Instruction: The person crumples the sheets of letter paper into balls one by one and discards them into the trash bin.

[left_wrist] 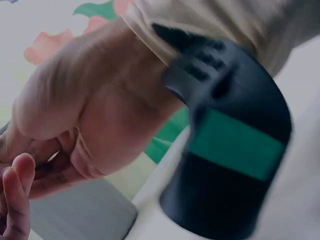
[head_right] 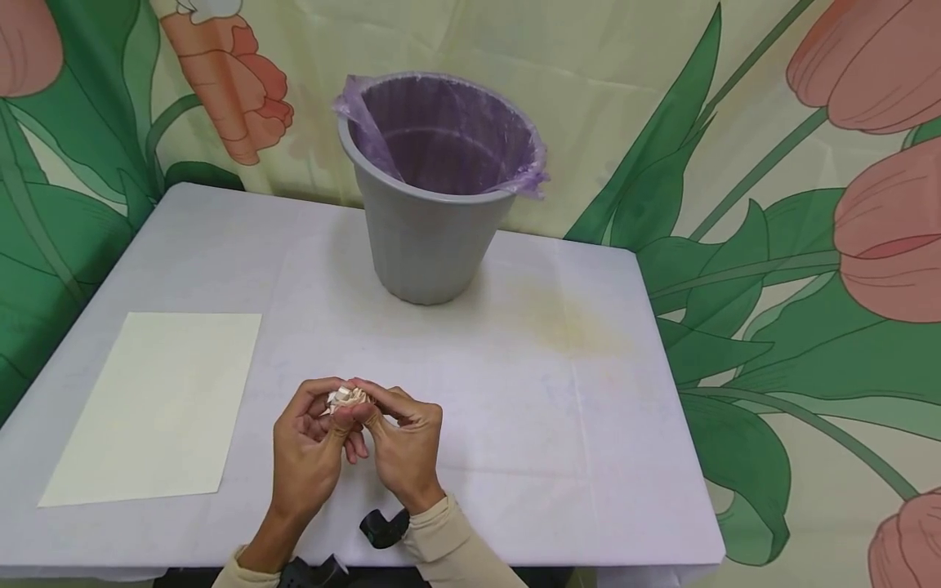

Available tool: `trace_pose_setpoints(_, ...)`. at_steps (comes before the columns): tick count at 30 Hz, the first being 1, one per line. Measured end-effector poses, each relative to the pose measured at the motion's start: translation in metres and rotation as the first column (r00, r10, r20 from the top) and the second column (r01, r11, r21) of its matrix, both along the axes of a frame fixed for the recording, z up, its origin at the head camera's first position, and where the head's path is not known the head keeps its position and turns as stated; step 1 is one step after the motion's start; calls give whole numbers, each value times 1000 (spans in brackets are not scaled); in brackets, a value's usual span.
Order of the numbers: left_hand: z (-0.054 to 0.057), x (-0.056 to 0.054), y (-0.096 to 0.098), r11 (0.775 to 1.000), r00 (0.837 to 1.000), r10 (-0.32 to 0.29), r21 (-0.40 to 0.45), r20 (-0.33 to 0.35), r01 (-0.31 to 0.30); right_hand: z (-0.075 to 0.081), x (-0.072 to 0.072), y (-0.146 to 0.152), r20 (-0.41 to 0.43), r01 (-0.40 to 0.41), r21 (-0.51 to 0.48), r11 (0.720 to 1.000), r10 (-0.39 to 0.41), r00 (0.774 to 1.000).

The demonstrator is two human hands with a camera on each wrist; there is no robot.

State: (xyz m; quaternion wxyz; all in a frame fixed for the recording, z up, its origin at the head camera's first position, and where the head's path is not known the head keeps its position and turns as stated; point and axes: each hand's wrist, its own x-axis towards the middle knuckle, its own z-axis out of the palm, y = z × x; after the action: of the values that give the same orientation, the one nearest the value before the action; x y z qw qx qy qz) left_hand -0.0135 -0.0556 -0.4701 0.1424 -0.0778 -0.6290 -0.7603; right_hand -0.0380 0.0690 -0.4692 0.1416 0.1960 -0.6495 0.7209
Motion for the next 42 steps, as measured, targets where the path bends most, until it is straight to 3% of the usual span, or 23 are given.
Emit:
trace_pose_setpoints(6,1,0,3,996,992,45,-73,-114,-53,2,1,-1,59,-37,-87,996,42,997)
trace_pose_setpoints(10,0,-2,5,997,987,55,-41,-151,-62,3,2,-1,46,-37,-90,995,41,998)
trace_pose_setpoints(16,2,-3,6,997,986,70,25,-154,-67,9,1,0,-12,-5,-25,1000,4,1000)
trace_pose_setpoints(21,8,-3,5,998,989,65,-3,-130,-66,13,-1,0,-42,11,-3,1000,-12,999)
trace_pose_setpoints(27,11,-6,-2,992,998,-36,-125,-52,30,15,-3,9,71,1,-30,1000,1,997)
trace_pose_setpoints(30,10,-7,-2,983,999,-36,-180,-31,30,16,-5,15,133,-1,-43,999,7,991)
trace_pose_setpoints(36,6,-10,2,951,990,95,-284,-104,-121,20,-8,21,231,19,-65,998,-3,973)
trace_pose_setpoints(42,2,-13,6,890,944,252,-333,-212,-312,23,-9,25,303,54,-61,997,-33,952)
